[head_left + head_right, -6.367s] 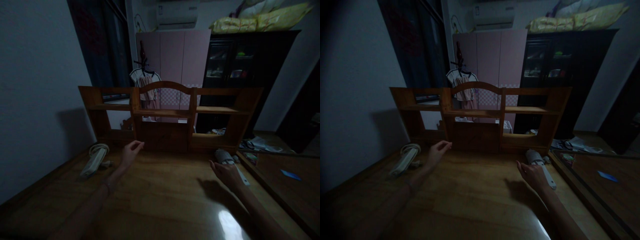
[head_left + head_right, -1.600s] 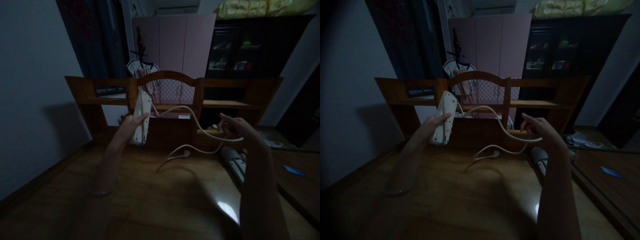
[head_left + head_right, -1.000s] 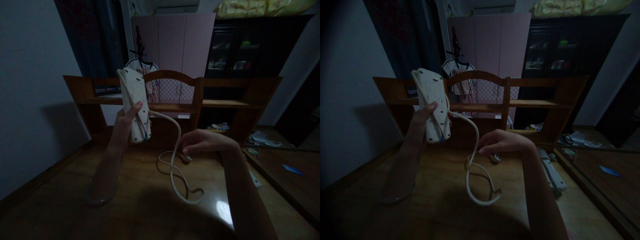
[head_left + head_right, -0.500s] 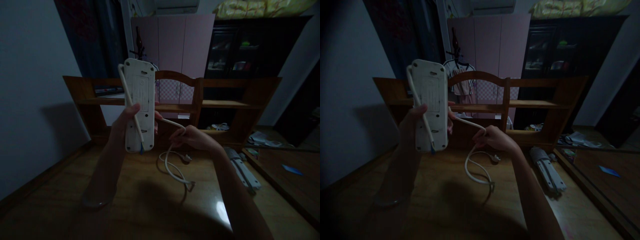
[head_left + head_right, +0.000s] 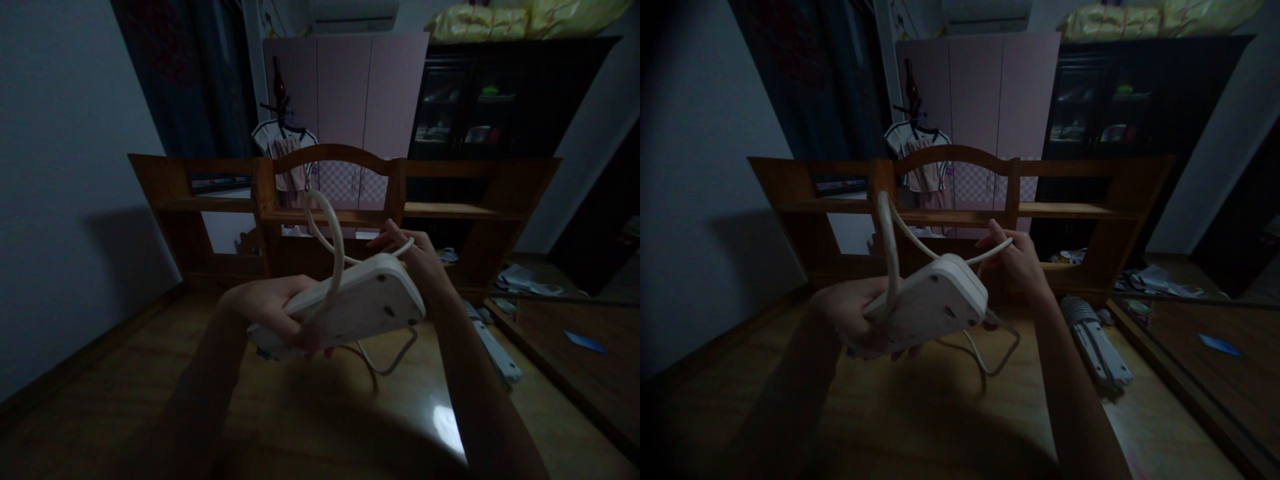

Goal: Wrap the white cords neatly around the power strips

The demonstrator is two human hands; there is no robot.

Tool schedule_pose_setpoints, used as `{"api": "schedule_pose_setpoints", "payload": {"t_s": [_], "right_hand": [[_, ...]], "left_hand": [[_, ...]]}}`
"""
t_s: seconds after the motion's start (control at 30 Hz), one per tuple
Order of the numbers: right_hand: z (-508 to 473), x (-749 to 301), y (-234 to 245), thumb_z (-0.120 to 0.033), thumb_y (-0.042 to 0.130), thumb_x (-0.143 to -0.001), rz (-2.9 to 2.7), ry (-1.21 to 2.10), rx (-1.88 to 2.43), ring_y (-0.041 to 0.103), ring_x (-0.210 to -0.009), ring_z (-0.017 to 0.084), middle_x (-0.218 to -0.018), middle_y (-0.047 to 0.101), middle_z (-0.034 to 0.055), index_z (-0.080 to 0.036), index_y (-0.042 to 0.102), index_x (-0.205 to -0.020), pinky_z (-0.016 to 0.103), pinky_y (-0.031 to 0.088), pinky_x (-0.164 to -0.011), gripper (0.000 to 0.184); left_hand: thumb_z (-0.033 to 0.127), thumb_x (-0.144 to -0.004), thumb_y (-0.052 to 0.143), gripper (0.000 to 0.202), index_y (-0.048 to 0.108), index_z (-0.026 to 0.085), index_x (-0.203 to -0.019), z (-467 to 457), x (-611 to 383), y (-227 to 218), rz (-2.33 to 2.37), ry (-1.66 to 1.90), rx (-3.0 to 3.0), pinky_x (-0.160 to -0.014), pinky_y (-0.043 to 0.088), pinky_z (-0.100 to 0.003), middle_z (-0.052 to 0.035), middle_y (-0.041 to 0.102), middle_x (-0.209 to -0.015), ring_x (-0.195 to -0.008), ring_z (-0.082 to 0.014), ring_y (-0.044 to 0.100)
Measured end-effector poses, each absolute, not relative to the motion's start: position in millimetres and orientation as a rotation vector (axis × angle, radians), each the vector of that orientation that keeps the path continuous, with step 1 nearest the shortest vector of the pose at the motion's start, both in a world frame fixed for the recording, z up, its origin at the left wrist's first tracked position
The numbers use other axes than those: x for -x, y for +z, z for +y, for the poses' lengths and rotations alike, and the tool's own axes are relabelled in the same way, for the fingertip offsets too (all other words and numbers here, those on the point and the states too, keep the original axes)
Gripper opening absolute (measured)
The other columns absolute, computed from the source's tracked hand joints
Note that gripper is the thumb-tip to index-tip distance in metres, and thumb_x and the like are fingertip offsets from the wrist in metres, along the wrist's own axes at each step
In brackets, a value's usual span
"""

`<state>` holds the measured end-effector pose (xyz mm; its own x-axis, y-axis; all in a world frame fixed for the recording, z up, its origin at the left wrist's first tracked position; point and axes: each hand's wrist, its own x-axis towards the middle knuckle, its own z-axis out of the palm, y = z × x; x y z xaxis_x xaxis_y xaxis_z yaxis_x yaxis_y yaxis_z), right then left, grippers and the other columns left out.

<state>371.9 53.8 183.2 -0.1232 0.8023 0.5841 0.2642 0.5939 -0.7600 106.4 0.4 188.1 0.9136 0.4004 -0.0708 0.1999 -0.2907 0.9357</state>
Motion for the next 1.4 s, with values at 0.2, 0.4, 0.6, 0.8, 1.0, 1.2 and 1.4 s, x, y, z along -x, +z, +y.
{"api": "schedule_pose_setpoints", "payload": {"t_s": [0.2,0.4,0.6,0.8,1.0,1.2,1.4], "right_hand": [[64.8,-411.7,188.0,-0.068,0.042,-0.084,-1.423,0.773,0.792,0.050,-0.039,0.010,-0.056,0.064,0.0060,-0.015,0.064,-0.058,0.023,0.035,-0.039,0.063],[78.8,-450.4,192.0,-0.065,0.043,-0.086,-1.094,0.894,0.511,0.049,-0.041,0.011,-0.049,0.056,0.0033,-0.017,0.055,-0.049,0.023,0.028,-0.036,0.062],[64.8,-464.4,188.3,-0.056,0.058,-0.082,-1.108,0.511,0.742,0.047,-0.046,0.009,-0.057,0.057,0.0025,-0.017,0.058,-0.058,0.023,0.028,-0.040,0.046],[30.9,-457.8,197.7,-0.048,0.064,-0.081,-1.766,0.524,1.131,0.052,-0.059,0.011,-0.066,0.060,0.0034,-0.014,0.066,-0.075,0.022,0.039,-0.055,0.035],[13.3,-439.0,208.2,-0.046,0.062,-0.083,-1.891,0.700,1.050,0.046,-0.055,0.006,-0.069,0.059,0.0006,-0.014,0.069,-0.094,0.018,0.032,-0.048,0.034],[2.1,-431.5,208.3,-0.036,0.059,-0.087,-2.064,0.933,0.821,0.054,-0.063,0.010,-0.095,0.070,0.0095,-0.017,0.066,-0.114,0.021,0.044,-0.056,0.033],[0.0,-430.3,212.7,-0.031,0.060,-0.086,-2.261,1.102,0.737,0.064,-0.058,0.014,-0.095,0.072,0.0105,-0.017,0.071,-0.104,0.025,0.052,-0.055,0.026]], "left_hand": [[0.040,-0.072,0.070,0.031,0.062,0.020,-0.093,-0.7,-113.5,195.7,0.812,0.000,-2.164,-0.058,0.046,-0.021,-0.0006,0.066,-0.081,-0.069,-0.0159,0.062],[0.050,-0.075,0.060,0.038,0.066,0.019,-0.096,19.3,-112.2,183.0,1.182,0.108,-2.370,-0.062,0.043,-0.023,-0.0023,0.067,-0.087,-0.075,-0.0186,0.062],[0.047,-0.072,0.061,0.038,0.067,0.016,-0.091,44.5,-104.3,175.6,1.435,0.644,-2.264,-0.065,0.044,-0.027,-0.0057,0.068,-0.084,-0.072,-0.0213,0.062],[0.043,-0.069,0.067,0.039,0.064,0.014,-0.095,43.6,-92.3,178.5,1.256,1.520,-1.779,-0.048,0.043,-0.026,-0.0040,0.064,-0.067,-0.057,-0.0207,0.060],[0.047,-0.071,0.069,0.043,0.062,0.018,-0.102,29.1,-92.1,189.6,1.192,1.988,-1.470,-0.049,0.047,-0.023,-0.0023,0.064,-0.074,-0.062,-0.0173,0.064],[0.043,-0.076,0.065,0.034,0.064,0.018,-0.099,26.4,-90.7,197.6,1.071,2.149,-1.337,-0.055,0.050,-0.025,0.0013,0.066,-0.076,-0.075,-0.0193,0.067],[0.051,-0.073,0.065,0.047,0.063,0.011,-0.098,34.7,-91.4,195.4,0.948,1.915,-1.322,-0.056,0.053,-0.030,-0.0068,0.067,-0.072,-0.068,-0.0225,0.067]]}}
